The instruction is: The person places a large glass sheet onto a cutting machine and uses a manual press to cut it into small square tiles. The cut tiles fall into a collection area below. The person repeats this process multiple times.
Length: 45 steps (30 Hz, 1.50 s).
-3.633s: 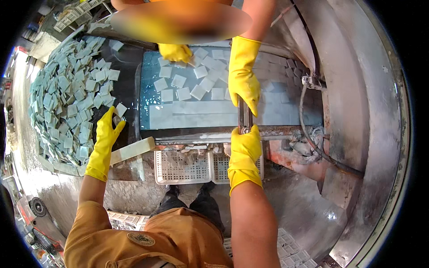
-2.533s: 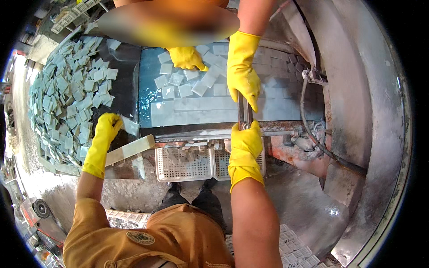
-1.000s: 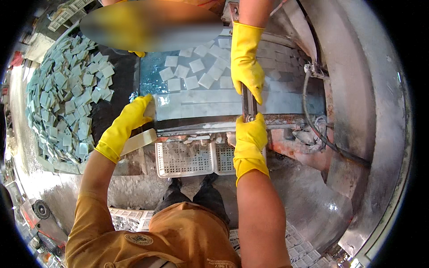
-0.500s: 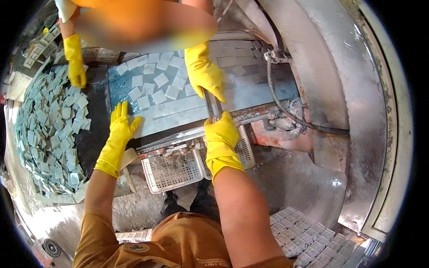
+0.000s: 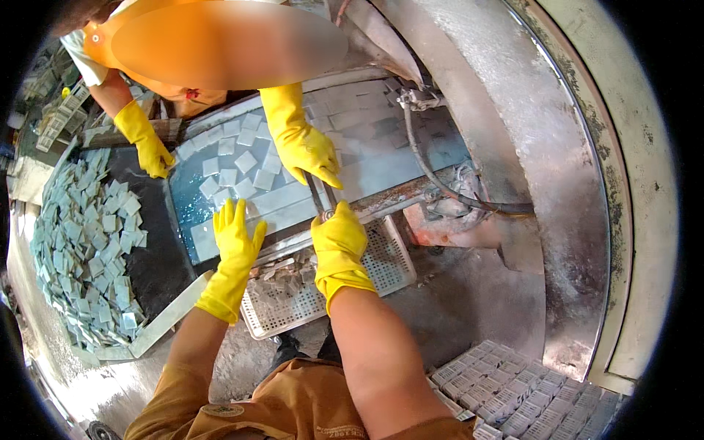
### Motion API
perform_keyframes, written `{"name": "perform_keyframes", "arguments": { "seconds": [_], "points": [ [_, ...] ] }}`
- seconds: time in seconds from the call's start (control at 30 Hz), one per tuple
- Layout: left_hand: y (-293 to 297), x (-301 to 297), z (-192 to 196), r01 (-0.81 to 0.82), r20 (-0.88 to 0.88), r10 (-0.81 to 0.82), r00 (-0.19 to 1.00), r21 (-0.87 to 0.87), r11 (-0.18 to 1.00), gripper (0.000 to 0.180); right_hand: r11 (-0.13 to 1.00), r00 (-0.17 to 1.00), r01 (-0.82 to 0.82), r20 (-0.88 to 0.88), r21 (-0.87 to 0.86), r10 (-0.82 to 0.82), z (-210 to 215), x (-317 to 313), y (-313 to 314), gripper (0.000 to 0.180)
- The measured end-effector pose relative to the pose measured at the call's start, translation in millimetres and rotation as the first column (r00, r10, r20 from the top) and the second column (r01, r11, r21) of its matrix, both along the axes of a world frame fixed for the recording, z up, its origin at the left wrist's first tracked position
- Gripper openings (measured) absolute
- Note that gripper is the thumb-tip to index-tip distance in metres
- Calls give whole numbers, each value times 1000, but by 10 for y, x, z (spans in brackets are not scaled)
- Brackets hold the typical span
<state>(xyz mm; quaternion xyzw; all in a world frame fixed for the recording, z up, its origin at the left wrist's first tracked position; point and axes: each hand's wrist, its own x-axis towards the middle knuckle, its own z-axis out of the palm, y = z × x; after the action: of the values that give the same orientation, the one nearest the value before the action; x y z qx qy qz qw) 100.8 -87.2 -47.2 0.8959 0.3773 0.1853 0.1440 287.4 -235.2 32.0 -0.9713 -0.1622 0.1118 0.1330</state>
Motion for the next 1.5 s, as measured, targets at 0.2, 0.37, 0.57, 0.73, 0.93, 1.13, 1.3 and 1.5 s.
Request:
{"name": "perform_keyframes", "arguments": {
  "seconds": [0.2,0.37,0.57,0.73,0.93,1.13,1.3,1.5],
  "points": [
    [656,768,-208,93,23,-99,995,193,977,55,998,1000,14,-14,64,-14,57,-27,17,45],
    [645,830,-326,191,123,-215,969,181,965,50,996,1000,12,-11,92,-11,33,-28,-19,43],
    [422,813,-182,236,99,-256,962,175,956,57,998,1000,10,25,66,-11,51,-42,-6,45],
    [310,805,-297,167,34,-182,983,264,950,74,995,1000,-14,14,98,13,-57,-20,-6,46],
    [18,981,-156,178,60,-190,980,157,971,89,995,999,-5,32,96,2,-30,-11,-17,47],
    [247,975,-63,201,100,-203,974,30,979,70,998,1000,7,7,67,-8,9,-11,-28,50],
    [327,1090,-81,126,175,-80,981,-268,955,55,1000,1000,-2,17,18,1,-68,-7,-9,56],
    [320,1283,-81,-28,287,55,956,-97,995,48,1000,1000,12,14,27,-12,-120,27,-39,62]
  ]
}}
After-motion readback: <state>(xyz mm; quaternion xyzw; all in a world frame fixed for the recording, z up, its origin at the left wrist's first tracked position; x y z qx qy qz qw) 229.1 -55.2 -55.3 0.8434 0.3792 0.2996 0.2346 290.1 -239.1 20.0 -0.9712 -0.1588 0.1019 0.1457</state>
